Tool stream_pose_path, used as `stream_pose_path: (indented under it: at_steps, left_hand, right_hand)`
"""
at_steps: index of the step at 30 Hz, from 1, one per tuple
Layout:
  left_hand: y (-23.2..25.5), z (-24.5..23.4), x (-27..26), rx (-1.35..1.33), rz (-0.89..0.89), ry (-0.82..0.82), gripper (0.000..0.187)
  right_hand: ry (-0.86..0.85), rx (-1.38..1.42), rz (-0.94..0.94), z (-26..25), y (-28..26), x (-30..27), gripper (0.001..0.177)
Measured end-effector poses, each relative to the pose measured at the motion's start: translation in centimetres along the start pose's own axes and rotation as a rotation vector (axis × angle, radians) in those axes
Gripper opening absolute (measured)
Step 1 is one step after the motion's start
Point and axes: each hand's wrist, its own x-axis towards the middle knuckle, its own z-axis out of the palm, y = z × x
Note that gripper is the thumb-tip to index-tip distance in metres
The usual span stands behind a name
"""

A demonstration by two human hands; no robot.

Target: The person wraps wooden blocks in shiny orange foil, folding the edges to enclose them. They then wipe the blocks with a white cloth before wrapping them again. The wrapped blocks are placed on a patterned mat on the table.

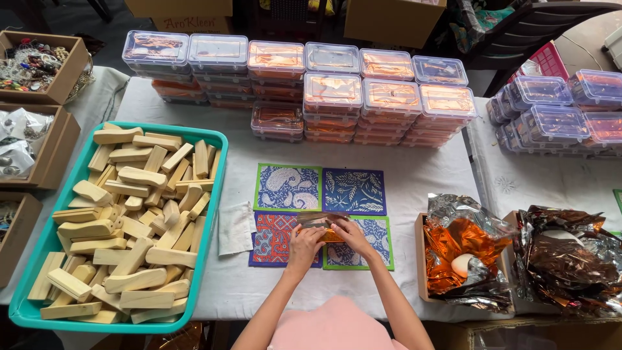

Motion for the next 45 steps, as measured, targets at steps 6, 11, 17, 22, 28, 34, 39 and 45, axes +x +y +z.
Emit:
stream_pose_path:
  at_steps: [6,11,17,22,28,34,39,45]
  left_hand:
    - [-0.4,0.6,-0.2,-0.027,0.002,0.000,0.039]
    - [-0.6,0.7,-0.1,-0.029,0.009,0.004,0.037]
    - [-0.9,0.9,0.1,-0.035,0.014,0.019,0.037]
    - [-1.2,0.6,0.9,-0.066,-0.006,-0.007,0.035]
    - [-1.1,0.1,1.5,-0.055,-0.016,-0.077,0.038]
    - [-1.0,-0.4,2.0,-0.013,0.032,-0.112,0.064]
    - [-1.9,0.4,2.7,0.006,0.026,-0.142,0.067]
    - [-3.8,2.2,4.3,0.022,0.003,-0.141,0.059]
  right_hand:
    - [0.050,0.065,0.025,1.0,2.4,1.8,0.052]
    - [0.192,-0.031,-0.098,1.2,-0.2,-0.2,0.046]
    - [0.376,-0.361,-0.374,1.5,-1.5,-3.3,0.035]
    - [0.273,-0.411,-0.527,0.4,-5.0,-5.2,0.055]
    - [0.295,-0.492,-0.451,1.1,-3.5,-4.1,0.063]
    - [0.258,-0.494,-0.400,0.3,-3.3,-2.8,0.067]
    - [0.167,-0.447,-0.371,-0.6,-3.6,-1.9,0.065]
    - [0.098,-0.475,-0.315,-0.7,-2.4,0.1,0.064]
